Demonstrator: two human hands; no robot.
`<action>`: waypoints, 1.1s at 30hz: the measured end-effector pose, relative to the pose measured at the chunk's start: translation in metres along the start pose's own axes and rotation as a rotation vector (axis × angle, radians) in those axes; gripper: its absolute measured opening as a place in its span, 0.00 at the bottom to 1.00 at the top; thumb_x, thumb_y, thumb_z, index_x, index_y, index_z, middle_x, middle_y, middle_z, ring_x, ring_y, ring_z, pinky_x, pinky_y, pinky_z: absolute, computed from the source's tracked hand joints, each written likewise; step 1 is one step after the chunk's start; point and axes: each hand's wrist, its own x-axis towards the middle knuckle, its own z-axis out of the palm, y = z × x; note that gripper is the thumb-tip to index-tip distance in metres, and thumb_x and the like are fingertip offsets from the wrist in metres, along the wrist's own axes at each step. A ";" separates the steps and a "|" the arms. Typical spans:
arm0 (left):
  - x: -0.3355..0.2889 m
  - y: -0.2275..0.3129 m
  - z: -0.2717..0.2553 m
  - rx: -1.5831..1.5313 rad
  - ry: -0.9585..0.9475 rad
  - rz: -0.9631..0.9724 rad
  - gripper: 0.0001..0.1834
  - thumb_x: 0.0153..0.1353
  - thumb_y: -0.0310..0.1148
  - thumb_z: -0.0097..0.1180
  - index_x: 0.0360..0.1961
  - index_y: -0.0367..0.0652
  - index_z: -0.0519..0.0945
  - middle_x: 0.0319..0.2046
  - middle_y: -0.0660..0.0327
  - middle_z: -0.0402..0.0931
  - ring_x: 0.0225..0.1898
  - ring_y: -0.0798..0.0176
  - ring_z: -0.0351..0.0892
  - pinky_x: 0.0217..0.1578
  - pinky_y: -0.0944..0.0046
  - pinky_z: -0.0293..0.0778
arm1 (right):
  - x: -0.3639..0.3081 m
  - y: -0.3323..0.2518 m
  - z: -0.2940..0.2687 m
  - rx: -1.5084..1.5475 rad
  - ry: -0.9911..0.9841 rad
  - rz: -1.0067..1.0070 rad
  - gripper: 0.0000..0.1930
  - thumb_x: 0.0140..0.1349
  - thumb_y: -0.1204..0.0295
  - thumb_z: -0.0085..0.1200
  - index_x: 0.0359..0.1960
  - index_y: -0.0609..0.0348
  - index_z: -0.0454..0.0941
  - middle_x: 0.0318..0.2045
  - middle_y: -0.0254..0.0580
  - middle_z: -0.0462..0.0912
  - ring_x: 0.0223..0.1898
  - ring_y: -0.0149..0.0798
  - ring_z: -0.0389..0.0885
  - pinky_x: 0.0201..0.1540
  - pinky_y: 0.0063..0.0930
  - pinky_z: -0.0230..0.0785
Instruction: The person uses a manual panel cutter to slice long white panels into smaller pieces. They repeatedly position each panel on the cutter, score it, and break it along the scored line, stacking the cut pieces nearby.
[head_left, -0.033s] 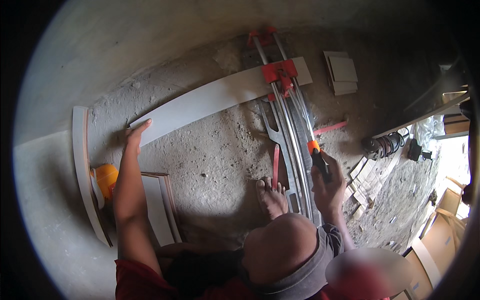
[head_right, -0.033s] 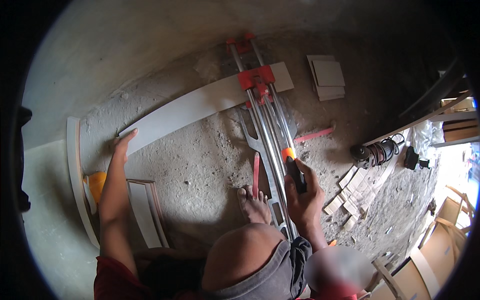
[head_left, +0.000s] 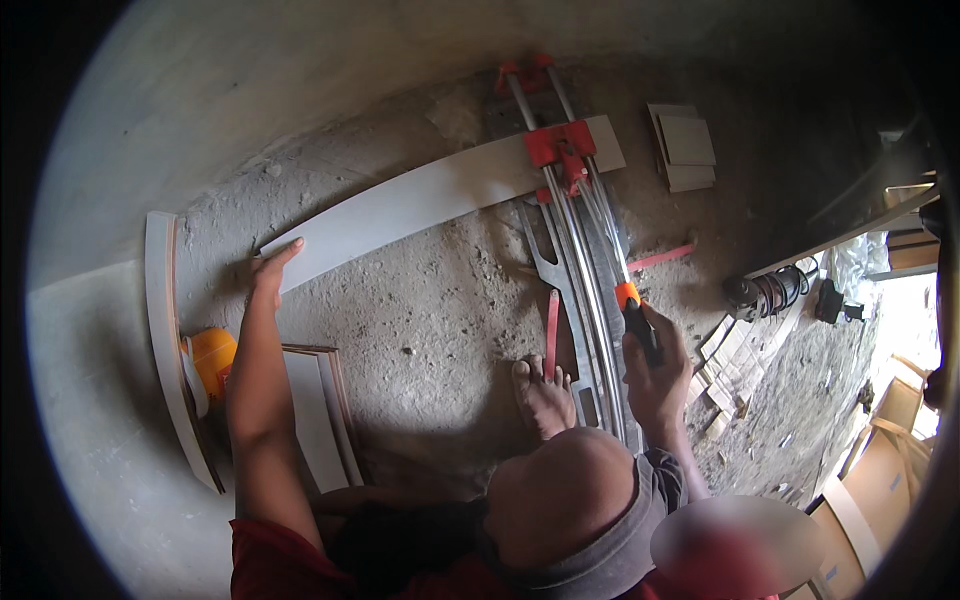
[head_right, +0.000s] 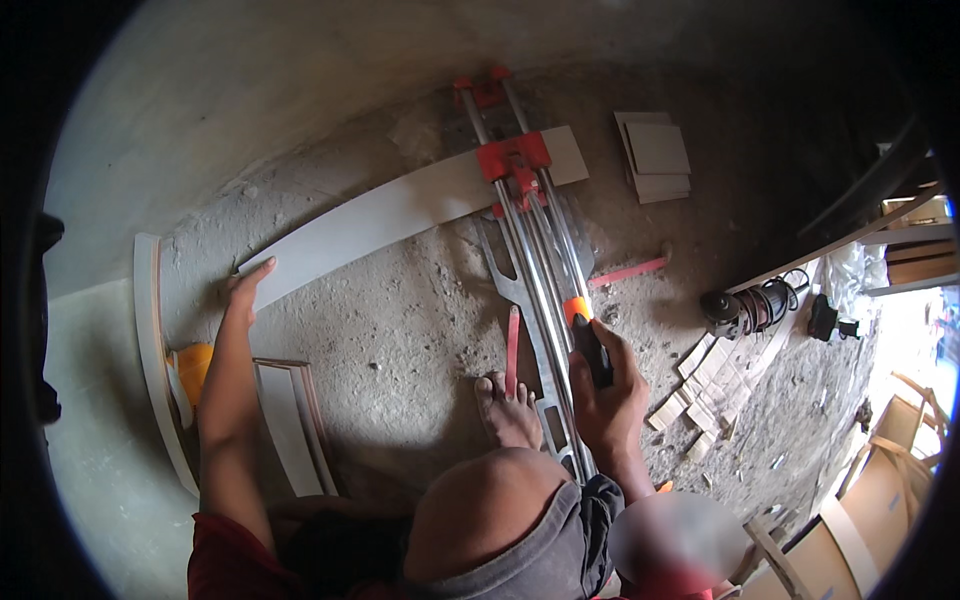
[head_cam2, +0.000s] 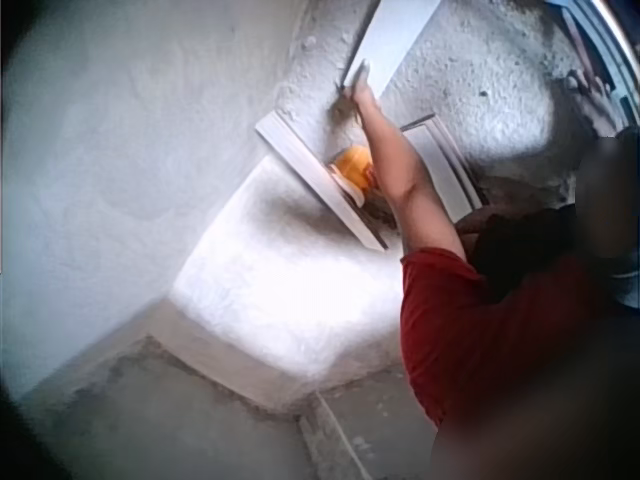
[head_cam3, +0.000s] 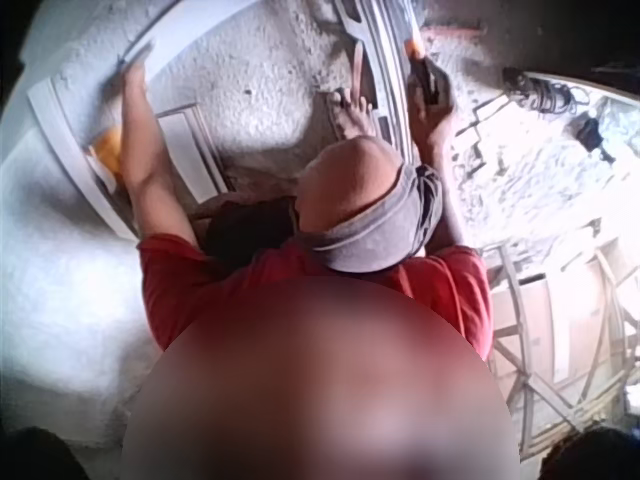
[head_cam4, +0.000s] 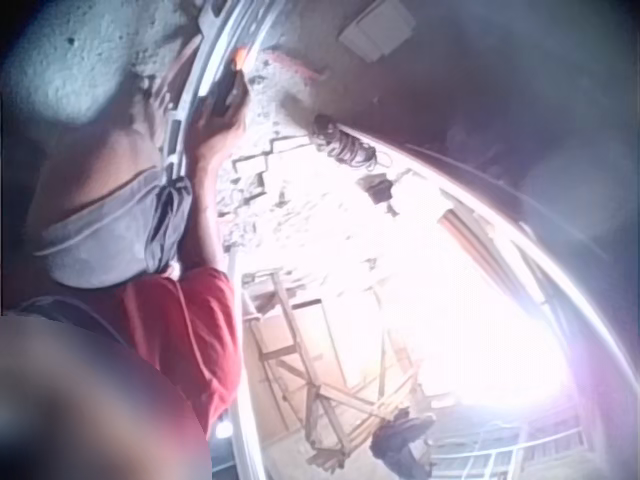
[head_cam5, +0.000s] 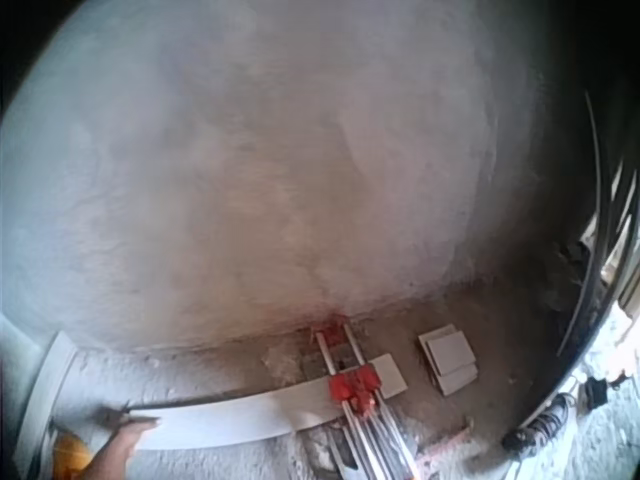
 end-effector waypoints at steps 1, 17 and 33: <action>0.002 -0.001 -0.001 0.000 -0.015 0.001 0.55 0.33 0.47 0.78 0.59 0.28 0.61 0.50 0.46 0.72 0.51 0.52 0.74 0.53 0.54 0.70 | 0.000 -0.001 0.001 -0.074 0.020 0.053 0.19 0.59 0.71 0.56 0.52 0.58 0.74 0.38 0.53 0.82 0.41 0.44 0.83 0.44 0.33 0.73; -0.011 0.013 0.008 0.065 0.092 -0.020 0.51 0.33 0.49 0.77 0.56 0.33 0.66 0.51 0.47 0.72 0.53 0.53 0.72 0.54 0.53 0.69 | 0.009 0.002 0.009 -0.239 0.050 -0.254 0.18 0.57 0.76 0.56 0.51 0.54 0.77 0.38 0.50 0.80 0.36 0.47 0.83 0.38 0.34 0.74; -0.001 0.005 0.004 0.065 0.082 -0.022 0.58 0.33 0.49 0.78 0.61 0.33 0.57 0.55 0.45 0.68 0.56 0.50 0.70 0.58 0.52 0.65 | 0.010 0.003 0.003 -0.238 0.006 -0.253 0.19 0.58 0.77 0.54 0.53 0.58 0.76 0.38 0.53 0.80 0.37 0.47 0.82 0.38 0.33 0.74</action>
